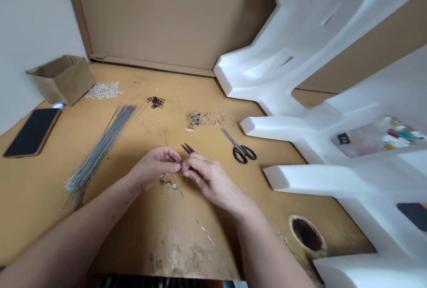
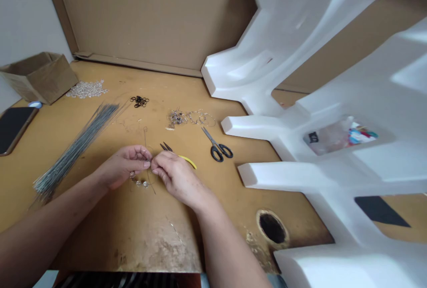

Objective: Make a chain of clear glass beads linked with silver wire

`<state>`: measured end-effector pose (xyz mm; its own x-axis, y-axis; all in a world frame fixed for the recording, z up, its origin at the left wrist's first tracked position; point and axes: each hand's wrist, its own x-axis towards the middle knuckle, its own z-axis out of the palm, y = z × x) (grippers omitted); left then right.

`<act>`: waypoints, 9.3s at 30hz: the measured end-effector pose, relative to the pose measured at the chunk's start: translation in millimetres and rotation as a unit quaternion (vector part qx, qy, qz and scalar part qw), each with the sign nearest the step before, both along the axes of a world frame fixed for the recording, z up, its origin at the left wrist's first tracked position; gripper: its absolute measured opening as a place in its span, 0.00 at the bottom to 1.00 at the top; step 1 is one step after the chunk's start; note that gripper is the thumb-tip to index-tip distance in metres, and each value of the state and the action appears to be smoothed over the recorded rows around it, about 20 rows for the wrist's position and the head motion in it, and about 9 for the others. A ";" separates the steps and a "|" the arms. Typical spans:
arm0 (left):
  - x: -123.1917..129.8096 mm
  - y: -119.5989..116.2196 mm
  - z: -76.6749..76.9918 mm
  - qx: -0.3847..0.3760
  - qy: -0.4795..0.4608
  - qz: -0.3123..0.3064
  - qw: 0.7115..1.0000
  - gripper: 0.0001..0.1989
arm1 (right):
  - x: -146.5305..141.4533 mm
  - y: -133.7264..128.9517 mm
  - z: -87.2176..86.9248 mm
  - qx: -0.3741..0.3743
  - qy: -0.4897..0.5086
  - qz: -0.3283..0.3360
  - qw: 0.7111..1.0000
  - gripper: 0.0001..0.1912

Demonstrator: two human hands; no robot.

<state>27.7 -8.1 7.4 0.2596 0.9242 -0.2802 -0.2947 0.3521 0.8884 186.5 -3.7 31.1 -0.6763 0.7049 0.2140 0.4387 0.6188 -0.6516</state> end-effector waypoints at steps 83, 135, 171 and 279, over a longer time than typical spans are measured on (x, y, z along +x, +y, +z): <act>8.2 -4.3 -5.7 0.025 -0.003 0.042 0.999 0.06 | -25.3 -5.7 -19.3 -0.313 0.282 -0.249 0.872 0.05; 2.3 -0.3 -1.6 -0.019 0.067 0.031 0.997 0.06 | -10.0 -3.5 -2.9 -0.292 0.199 -0.189 0.916 0.08; -15.8 11.0 9.4 -0.014 0.042 0.004 0.999 0.06 | 17.5 16.3 -6.2 -0.041 -0.292 -0.249 0.923 0.10; -32.6 14.5 16.0 -0.039 -0.077 -0.111 0.990 0.06 | 17.1 1.8 7.4 0.128 -0.161 0.005 0.979 0.16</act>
<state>-4.9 6.4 23.4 0.4994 0.8164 -0.2900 -0.3327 0.4898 0.8059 203.6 -1.9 38.5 -0.7437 0.6498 0.1570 0.5895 0.7483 -0.3043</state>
